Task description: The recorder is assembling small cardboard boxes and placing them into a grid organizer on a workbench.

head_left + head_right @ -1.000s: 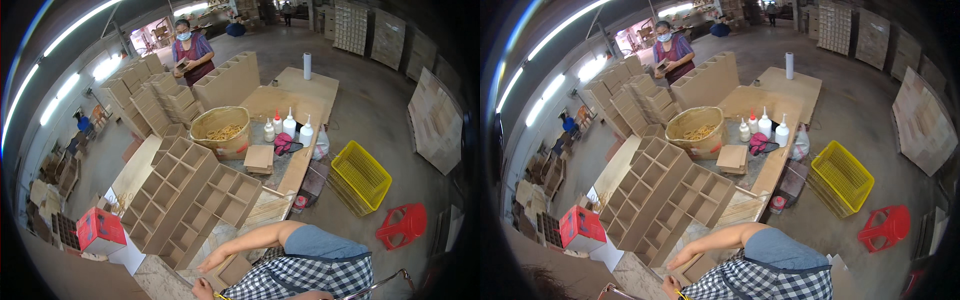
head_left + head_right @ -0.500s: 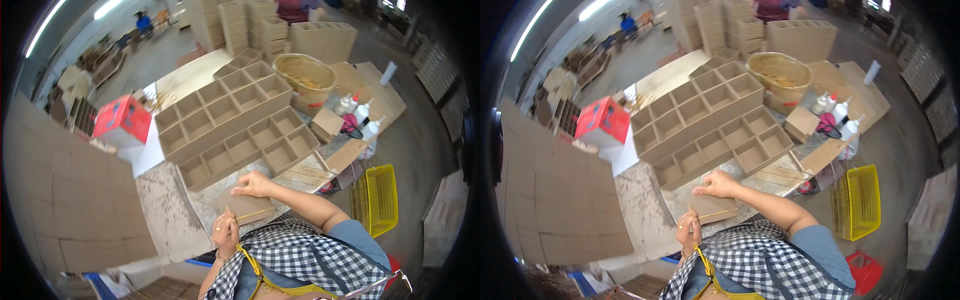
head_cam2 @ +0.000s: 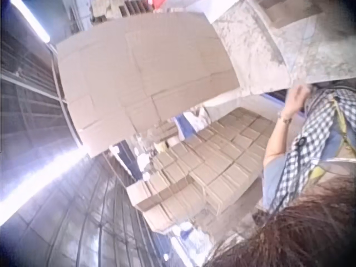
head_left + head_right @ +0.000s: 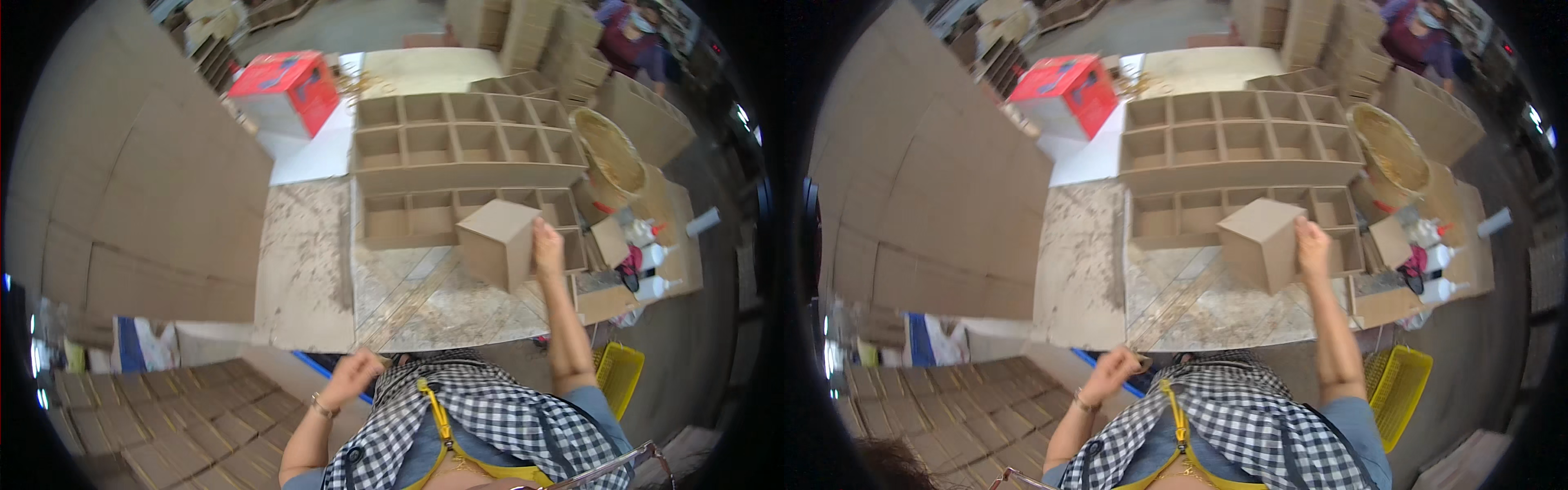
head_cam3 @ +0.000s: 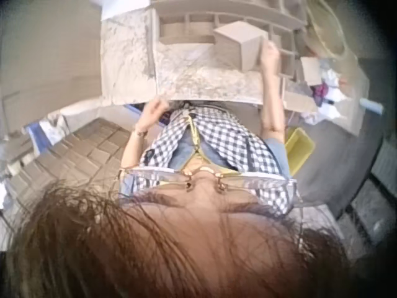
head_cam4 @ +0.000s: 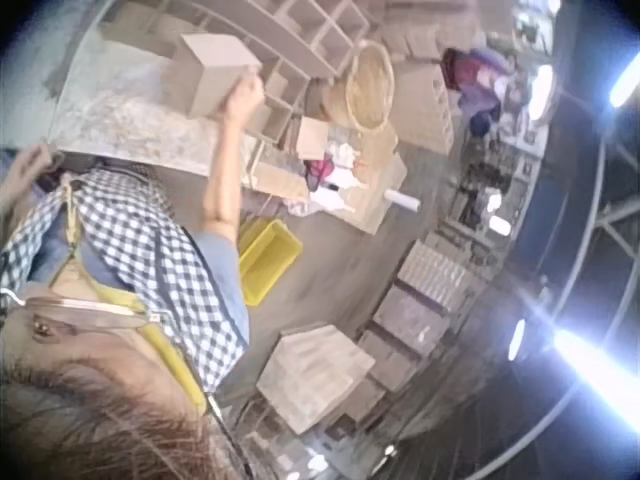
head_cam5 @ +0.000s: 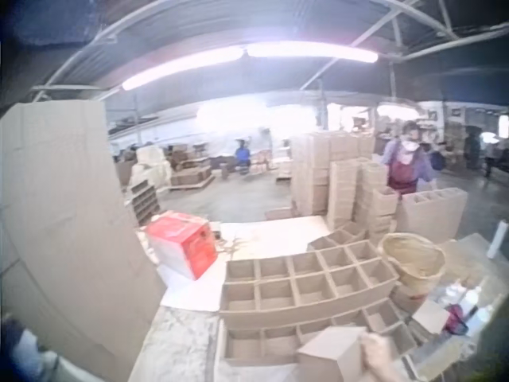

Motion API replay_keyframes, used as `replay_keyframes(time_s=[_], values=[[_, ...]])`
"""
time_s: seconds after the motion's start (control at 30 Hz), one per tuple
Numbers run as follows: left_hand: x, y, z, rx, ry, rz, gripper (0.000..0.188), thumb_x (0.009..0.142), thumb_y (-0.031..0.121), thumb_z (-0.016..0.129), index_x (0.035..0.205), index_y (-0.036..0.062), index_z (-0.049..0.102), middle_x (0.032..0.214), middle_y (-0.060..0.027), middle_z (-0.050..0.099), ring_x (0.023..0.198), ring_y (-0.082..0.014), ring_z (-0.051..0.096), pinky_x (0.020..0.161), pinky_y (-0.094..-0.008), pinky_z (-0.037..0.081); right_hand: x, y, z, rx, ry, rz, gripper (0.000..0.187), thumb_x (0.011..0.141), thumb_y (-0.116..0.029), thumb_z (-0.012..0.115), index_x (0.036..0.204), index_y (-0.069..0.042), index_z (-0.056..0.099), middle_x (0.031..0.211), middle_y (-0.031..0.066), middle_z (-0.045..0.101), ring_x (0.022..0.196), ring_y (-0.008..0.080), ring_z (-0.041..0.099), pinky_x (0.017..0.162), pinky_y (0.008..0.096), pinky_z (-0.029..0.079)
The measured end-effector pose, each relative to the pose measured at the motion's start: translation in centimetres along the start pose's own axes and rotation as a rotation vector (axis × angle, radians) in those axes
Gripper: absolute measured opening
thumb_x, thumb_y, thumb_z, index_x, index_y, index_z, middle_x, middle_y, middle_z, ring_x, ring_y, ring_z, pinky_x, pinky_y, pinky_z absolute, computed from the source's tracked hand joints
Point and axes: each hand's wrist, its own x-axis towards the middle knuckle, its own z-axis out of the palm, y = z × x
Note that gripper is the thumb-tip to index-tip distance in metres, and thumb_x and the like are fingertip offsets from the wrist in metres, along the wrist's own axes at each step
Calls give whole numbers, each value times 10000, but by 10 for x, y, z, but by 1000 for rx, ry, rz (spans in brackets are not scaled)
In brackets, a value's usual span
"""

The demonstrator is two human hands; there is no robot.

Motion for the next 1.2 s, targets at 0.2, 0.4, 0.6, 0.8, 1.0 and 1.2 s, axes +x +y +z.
replay_keyframes(time_s=[0.2,0.4,0.6,0.8,1.0,1.2], values=[[-48,-86,-86,917,481,-564,425,858,415,536,708,28,630,697,-182,626,698,-357,625,655,-447,487,-76,-14,22,-938,-756,-606,123,747,-68,607,803,-12,514,784,177,506,788,384,519,634,463,402],[-168,-136,-152,882,1084,-854,195,852,255,571,879,62,586,752,-174,633,720,-390,609,650,-460,485,-77,78,32,-1328,-641,-656,303,709,29,546,1008,-16,565,985,200,567,953,369,536,750,422,444],[-223,33,-86,1233,1589,-526,155,847,143,576,980,70,544,876,-160,618,696,-338,610,555,-410,478,-75,63,38,-996,-530,-754,333,797,20,524,1128,-9,538,1042,223,558,995,405,516,857,432,414],[-303,188,-33,2027,2010,-750,388,745,195,723,1070,43,577,980,-179,588,829,-319,603,656,-362,491,-96,44,120,-727,-760,-774,289,874,-56,526,1152,19,520,1070,256,536,1011,402,510,868,432,412],[-385,193,-16,1233,1967,-899,361,724,301,740,824,-7,581,724,-95,577,617,-261,520,556,-328,424,-150,4,235,-366,-1272,-928,204,804,-25,562,1007,-15,581,980,199,576,933,378,530,821,424,416],[-376,234,17,1137,2358,-267,298,776,136,696,649,-13,471,589,-119,467,487,-234,398,471,-296,335,-196,-69,280,-198,-1467,-1160,148,750,2,594,895,-30,602,864,163,581,809,342,548,698,405,441]])
